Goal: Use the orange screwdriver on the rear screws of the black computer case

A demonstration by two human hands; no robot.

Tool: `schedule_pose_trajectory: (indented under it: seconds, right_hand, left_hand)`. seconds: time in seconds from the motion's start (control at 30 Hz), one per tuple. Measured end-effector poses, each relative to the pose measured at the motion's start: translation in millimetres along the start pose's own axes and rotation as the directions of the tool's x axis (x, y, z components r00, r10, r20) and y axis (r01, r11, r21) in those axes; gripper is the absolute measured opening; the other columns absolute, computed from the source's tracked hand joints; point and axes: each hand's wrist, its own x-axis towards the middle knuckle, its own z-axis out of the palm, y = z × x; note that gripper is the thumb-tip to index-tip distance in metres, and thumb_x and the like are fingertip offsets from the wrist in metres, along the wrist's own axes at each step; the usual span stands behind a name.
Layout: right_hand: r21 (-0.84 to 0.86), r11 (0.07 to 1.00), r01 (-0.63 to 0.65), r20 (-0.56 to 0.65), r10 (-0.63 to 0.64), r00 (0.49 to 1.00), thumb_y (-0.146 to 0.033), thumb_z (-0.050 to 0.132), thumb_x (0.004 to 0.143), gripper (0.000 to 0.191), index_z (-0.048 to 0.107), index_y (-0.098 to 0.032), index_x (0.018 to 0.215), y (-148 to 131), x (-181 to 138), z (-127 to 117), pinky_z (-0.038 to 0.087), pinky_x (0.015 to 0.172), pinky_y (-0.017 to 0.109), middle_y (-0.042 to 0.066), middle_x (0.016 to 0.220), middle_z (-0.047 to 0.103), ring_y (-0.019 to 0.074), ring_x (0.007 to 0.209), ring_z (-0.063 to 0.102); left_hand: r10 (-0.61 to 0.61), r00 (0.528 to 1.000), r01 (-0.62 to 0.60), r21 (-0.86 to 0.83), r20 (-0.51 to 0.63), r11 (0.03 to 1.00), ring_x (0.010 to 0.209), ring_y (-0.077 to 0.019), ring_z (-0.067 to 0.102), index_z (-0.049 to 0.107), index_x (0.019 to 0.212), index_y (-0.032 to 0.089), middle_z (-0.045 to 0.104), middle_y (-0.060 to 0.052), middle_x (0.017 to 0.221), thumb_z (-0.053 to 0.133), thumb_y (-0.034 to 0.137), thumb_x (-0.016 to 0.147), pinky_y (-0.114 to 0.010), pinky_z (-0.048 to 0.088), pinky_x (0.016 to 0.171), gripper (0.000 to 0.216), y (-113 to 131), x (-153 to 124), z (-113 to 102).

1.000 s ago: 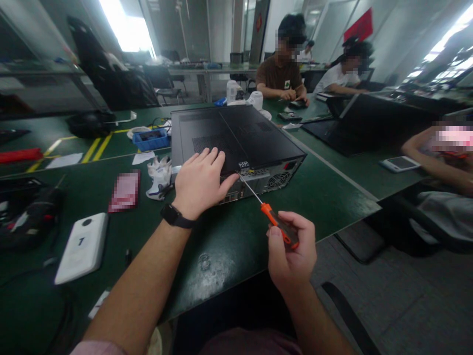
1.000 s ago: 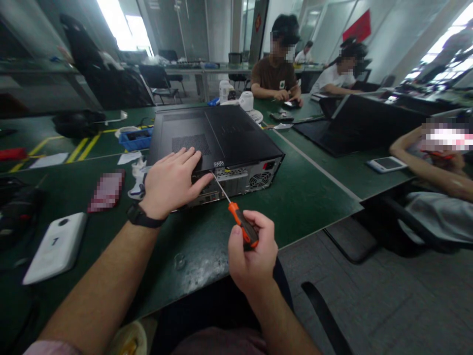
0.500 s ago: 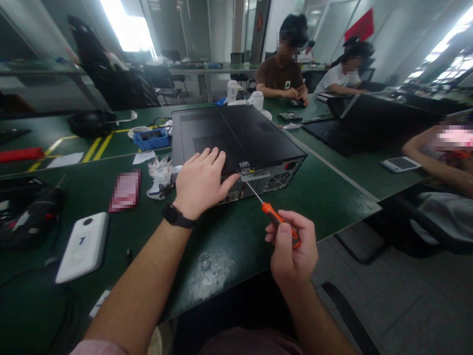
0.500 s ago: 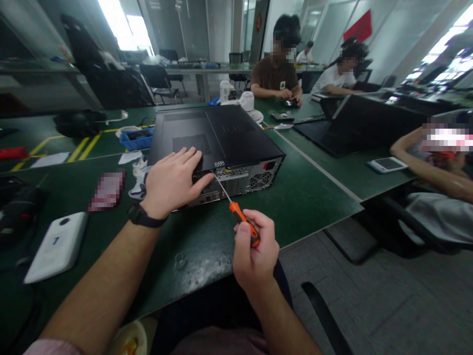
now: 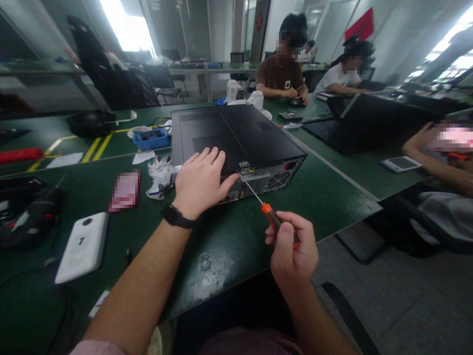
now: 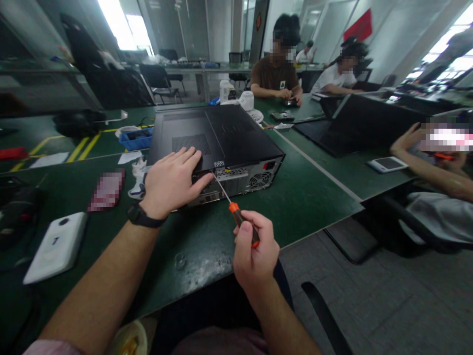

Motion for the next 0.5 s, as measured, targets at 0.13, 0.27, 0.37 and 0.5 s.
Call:
schedule_pose_trajectory:
  seconds: [0.13,0.27,0.37,0.5]
  right_hand:
    - [0.037,0.998,0.059,0.018,-0.06,0.998,-0.021,0.067,0.101,0.026,0.068,-0.023,0.127,0.1,-0.6,-0.6,0.061,0.056,0.026,0.0,0.088,0.078,0.0138,0.061,0.072]
    - [-0.023,0.994,0.105,0.018,-0.105,0.994,-0.019,0.07,0.098,0.029,0.068,-0.023,0.126,-0.1,-1.1,-1.4,0.061,0.057,0.026,0.0,0.088,0.077,0.0137,0.061,0.071]
    - [-0.039,0.997,0.069,-0.016,-0.07,0.997,-0.022,0.069,0.101,0.021,0.07,-0.023,0.122,1.3,-1.8,-0.5,0.06,0.057,0.026,-0.001,0.084,0.078,0.0138,0.059,0.072]
    - [0.031,1.0,0.0,-0.007,0.0,1.0,-0.027,0.065,0.108,0.017,0.07,-0.023,0.123,4.6,-3.2,1.8,0.059,0.053,0.025,-0.002,0.078,0.077,0.0134,0.055,0.071]
  left_hand:
    - [-0.007,1.0,0.007,-0.009,0.002,1.0,0.15,-0.0404,0.063,0.067,0.149,0.009,0.068,-0.022,0.16,0.058,0.052,0.11,-0.054,0.051,0.123,0.058,-0.6,-0.4,1.2]
    - [-0.011,1.0,0.011,-0.009,0.001,1.0,0.15,-0.0404,0.063,0.068,0.149,0.01,0.069,-0.022,0.159,0.058,0.051,0.11,-0.054,0.052,0.123,0.057,-0.9,-0.3,1.3]
    - [-0.008,1.0,0.008,0.0,0.008,1.0,0.149,-0.0404,0.064,0.068,0.148,0.01,0.069,-0.022,0.159,0.057,0.051,0.111,-0.054,0.052,0.122,0.057,-0.4,0.3,0.1]
    - [-0.008,1.0,0.008,-0.011,0.012,1.0,0.151,-0.0409,0.063,0.067,0.15,0.01,0.068,-0.023,0.16,0.057,0.051,0.11,-0.055,0.051,0.124,0.058,-0.5,0.6,-0.5]
